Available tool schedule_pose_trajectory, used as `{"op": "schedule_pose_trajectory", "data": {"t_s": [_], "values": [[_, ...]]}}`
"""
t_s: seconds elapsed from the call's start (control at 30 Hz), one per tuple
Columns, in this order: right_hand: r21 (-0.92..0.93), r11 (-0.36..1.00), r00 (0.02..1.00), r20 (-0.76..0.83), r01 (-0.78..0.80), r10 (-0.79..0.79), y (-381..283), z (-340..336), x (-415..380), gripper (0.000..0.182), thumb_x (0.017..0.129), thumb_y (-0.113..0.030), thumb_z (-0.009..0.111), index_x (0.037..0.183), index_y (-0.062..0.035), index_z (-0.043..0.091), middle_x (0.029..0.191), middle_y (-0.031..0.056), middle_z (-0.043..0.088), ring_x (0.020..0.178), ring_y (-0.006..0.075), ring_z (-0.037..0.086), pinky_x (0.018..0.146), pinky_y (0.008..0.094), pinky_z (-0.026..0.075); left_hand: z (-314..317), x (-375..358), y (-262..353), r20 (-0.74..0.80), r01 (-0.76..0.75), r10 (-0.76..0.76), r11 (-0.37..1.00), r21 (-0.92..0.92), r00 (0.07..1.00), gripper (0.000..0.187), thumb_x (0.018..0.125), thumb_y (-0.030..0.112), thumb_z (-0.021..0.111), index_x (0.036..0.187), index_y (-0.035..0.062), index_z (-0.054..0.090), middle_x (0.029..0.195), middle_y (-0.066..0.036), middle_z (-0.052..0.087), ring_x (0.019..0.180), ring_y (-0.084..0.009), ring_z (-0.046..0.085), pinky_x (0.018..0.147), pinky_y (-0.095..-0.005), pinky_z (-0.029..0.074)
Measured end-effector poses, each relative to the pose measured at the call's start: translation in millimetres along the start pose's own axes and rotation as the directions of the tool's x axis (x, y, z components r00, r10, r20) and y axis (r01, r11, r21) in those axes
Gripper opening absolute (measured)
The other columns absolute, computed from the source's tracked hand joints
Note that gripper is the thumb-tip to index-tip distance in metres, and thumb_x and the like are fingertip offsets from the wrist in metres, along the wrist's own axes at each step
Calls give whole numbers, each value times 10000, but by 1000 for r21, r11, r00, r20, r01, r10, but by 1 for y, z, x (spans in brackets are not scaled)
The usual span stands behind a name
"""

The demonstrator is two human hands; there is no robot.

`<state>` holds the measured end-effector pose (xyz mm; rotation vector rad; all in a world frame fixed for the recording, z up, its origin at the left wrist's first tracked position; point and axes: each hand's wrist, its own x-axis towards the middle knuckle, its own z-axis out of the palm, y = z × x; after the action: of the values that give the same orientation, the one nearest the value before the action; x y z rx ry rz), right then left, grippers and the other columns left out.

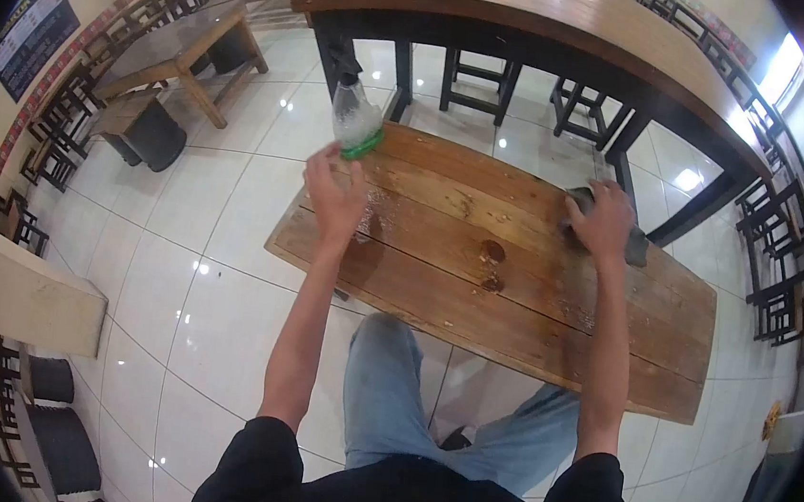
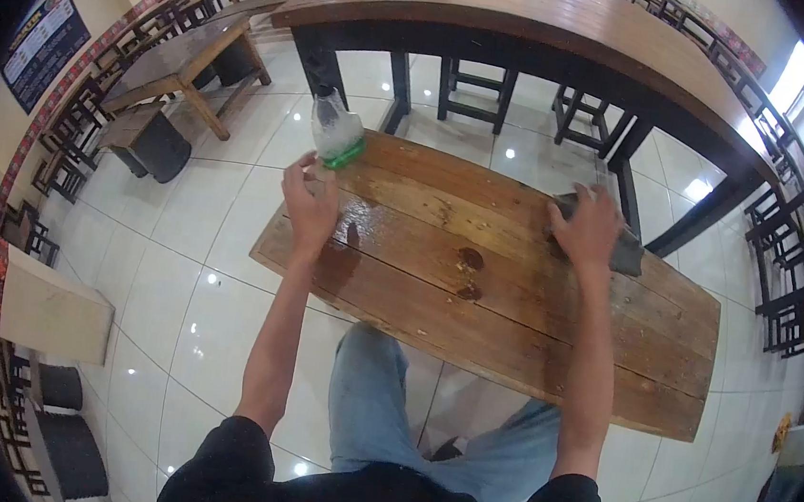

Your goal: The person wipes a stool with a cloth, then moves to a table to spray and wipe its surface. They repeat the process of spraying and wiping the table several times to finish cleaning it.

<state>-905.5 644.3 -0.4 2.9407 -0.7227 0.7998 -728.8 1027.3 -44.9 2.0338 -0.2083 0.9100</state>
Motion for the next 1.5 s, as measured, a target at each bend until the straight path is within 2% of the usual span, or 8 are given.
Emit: {"op": "schedule_pose_trajectory", "data": {"t_s": [0.07,0.3,0.57,0.63,0.83,1.0,1.37,1.5], "values": [[-197,978,998,-36,-62,56,30,-7,-28,539,867,-403,809,1292,-82,729,1387,200,655,1316,364,602,1093,518,482,-9,-23,18,322,11,52,981,-192,945,221,987,135,712,1190,47,717,1134,-92,719,1042,-229,672,857,-362,530],[92,992,988,137,-86,73,87,40,-60,336,988,-251,692,1268,-67,681,1322,163,667,1261,403,601,987,548,492,8,-67,72,494,48,208,888,-456,844,104,962,81,696,1053,54,738,1086,-82,726,935,-253,693,705,-357,544],[515,854,997,-41,81,-70,30,-45,-42,236,1032,-172,638,1203,-9,635,1086,261,695,1042,499,638,894,529,519,-8,-66,126,669,23,386,856,-516,635,442,931,182,801,1340,83,663,1265,-143,705,1174,-308,685,974,-398,554],[678,734,969,157,36,-193,14,-75,-39,210,1072,-163,629,1208,-4,634,1023,159,718,946,266,699,852,377,534,-10,-70,141,628,0,421,831,-557,655,563,917,221,834,1414,79,611,1346,-147,675,1248,-296,653,1041,-409,529],[944,275,909,269,-183,-318,-33,-90,-59,226,1080,-165,650,1244,-9,639,1096,57,716,1017,101,644,864,300,537,-26,-79,178,663,162,411,763,-626,626,728,861,254,907,1477,66,567,1423,-172,647,1294,-269,635,1092,-404,518],[932,271,892,323,-241,-318,-41,-84,-73,263,1055,-160,691,1270,-17,641,1115,78,727,1018,131,665,880,309,539,-37,-75,191,802,360,317,768,-530,505,510,900,159,863,1353,30,665,1208,-145,757,1137,-221,718,999,-364,562],[718,629,624,645,-297,-441,40,-92,-109,384,935,-254,833,1190,21,750,1018,81,791,904,143,700,818,332,555,-2,-92,175,716,416,224,685,-598,661,274,1107,298,621,1235,58,645,971,-87,666,966,-135,639,833,-317,519],[706,673,873,451,-222,-185,54,-115,-101,342,918,-243,794,1117,34,768,914,149,787,851,259,730,805,393,550,14,-96,186,820,496,255,691,-525,513,334,1077,299,673,1304,63,610,1080,-90,674,1034,-149,626,910,-342,511]]}}
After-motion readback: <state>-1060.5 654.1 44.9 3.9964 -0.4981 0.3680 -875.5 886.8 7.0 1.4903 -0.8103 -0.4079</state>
